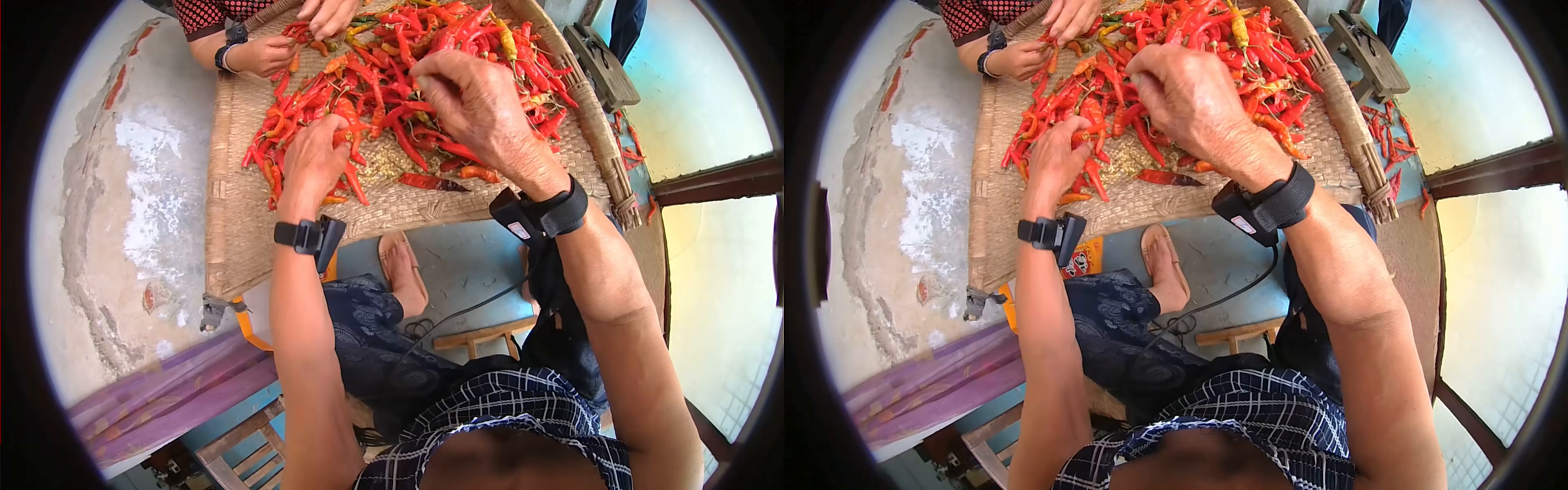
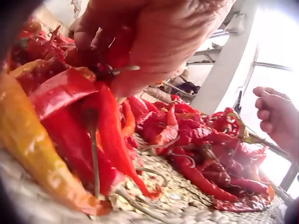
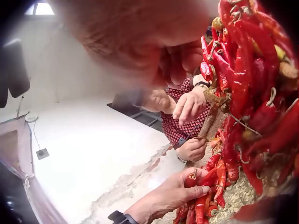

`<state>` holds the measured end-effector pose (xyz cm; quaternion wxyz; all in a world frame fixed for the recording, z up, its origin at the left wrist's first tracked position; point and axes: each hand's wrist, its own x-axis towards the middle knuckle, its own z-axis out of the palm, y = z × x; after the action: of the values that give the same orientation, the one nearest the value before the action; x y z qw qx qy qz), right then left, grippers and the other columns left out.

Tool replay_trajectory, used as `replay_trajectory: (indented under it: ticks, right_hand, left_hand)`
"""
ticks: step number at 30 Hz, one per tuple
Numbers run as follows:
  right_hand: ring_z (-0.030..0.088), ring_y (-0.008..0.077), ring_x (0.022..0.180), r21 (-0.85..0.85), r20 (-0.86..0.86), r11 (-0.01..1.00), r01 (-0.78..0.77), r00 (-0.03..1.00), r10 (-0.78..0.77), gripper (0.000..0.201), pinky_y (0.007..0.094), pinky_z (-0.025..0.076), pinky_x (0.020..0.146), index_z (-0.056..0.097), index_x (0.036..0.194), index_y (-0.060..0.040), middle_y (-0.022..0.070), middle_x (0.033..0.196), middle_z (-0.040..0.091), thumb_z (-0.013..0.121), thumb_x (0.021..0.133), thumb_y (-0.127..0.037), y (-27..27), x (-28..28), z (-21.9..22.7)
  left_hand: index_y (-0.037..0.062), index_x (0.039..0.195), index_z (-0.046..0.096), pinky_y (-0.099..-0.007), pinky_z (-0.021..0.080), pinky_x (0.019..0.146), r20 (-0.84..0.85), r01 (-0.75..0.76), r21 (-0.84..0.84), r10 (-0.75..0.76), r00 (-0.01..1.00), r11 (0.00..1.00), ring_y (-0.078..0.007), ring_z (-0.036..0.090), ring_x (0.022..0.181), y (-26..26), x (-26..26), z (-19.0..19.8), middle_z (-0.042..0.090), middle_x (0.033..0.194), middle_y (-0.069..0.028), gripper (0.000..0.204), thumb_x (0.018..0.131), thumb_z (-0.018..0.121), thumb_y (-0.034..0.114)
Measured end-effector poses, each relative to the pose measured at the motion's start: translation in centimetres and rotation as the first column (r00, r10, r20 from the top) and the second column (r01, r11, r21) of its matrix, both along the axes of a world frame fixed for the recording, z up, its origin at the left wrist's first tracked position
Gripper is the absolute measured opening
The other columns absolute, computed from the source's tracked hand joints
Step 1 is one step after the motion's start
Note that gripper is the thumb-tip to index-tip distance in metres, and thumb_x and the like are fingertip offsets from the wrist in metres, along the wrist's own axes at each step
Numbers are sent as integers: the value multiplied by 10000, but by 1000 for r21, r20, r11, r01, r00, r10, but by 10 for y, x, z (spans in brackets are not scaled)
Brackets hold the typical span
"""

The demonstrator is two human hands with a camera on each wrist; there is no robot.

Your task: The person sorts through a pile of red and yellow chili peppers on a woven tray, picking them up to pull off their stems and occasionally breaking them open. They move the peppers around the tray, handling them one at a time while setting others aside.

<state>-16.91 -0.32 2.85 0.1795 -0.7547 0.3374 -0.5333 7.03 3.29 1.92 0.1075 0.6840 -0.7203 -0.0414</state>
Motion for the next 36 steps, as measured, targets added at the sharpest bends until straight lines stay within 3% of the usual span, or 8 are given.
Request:
replay_trajectory:
  ticks: [9,11,15,18,21,27,29,36]
  right_hand:
    - [646,389,736,5,-212,972,-235,950,231,114,464,524,652,629,882,-27,195,772,643,640,828,-126,13,18,-25]
    - [646,390,745,284,-189,929,-236,936,296,123,465,521,657,624,882,-25,199,755,649,650,817,-127,17,20,-21]
    - [647,391,731,269,-151,934,-237,947,284,103,456,519,637,634,859,-21,208,720,641,650,804,-106,11,21,-21]
    - [645,390,680,192,-109,967,-166,976,189,58,434,520,591,638,792,-10,227,692,617,624,796,-66,3,11,-10]
    - [652,232,598,285,67,940,-186,982,174,97,352,522,579,654,841,-8,150,662,642,636,831,-103,-7,-4,-2]
    - [584,130,774,227,-7,958,174,984,-177,151,271,482,686,657,1016,-65,40,837,641,663,888,-145,-17,-28,12]
    - [601,244,914,-516,-175,752,410,809,-562,234,353,499,762,656,1059,-87,96,989,653,698,842,-164,-22,-32,12]
    - [636,362,864,-54,-290,986,-158,947,136,296,437,530,700,610,1045,-22,155,888,633,705,812,-179,16,13,-7]
  left_hand:
    - [4,1046,606,-345,494,783,-363,147,-106,-176,915,983,-234,649,878,25,-40,1,678,973,-123,285,763,630,-8]
    - [4,1035,606,-375,492,778,-344,179,-156,-224,912,971,-285,642,872,22,-42,-6,666,958,-144,304,733,616,-38]
    - [-2,1022,601,-386,496,751,-481,150,-147,-203,853,978,-309,649,852,23,-45,-1,661,914,-156,295,733,623,-59]
    - [27,1070,626,-309,500,767,-431,47,-165,-115,895,985,-168,632,857,23,-33,11,671,944,-92,262,813,667,9]
    - [18,1076,631,-280,511,745,-523,-43,-190,-64,850,981,-122,613,858,16,-7,4,666,952,-59,240,841,673,43]
    - [66,1040,663,-233,528,675,-833,-185,-7,96,544,983,-62,583,785,21,-5,13,616,895,10,161,915,646,166]
    - [62,1054,654,-237,528,677,-944,-159,20,71,321,987,-54,579,792,21,-13,16,609,895,11,175,922,644,176]
    - [62,1100,623,-238,509,728,-971,-4,104,102,217,995,-71,600,872,20,-29,19,626,1012,-6,196,932,632,163]
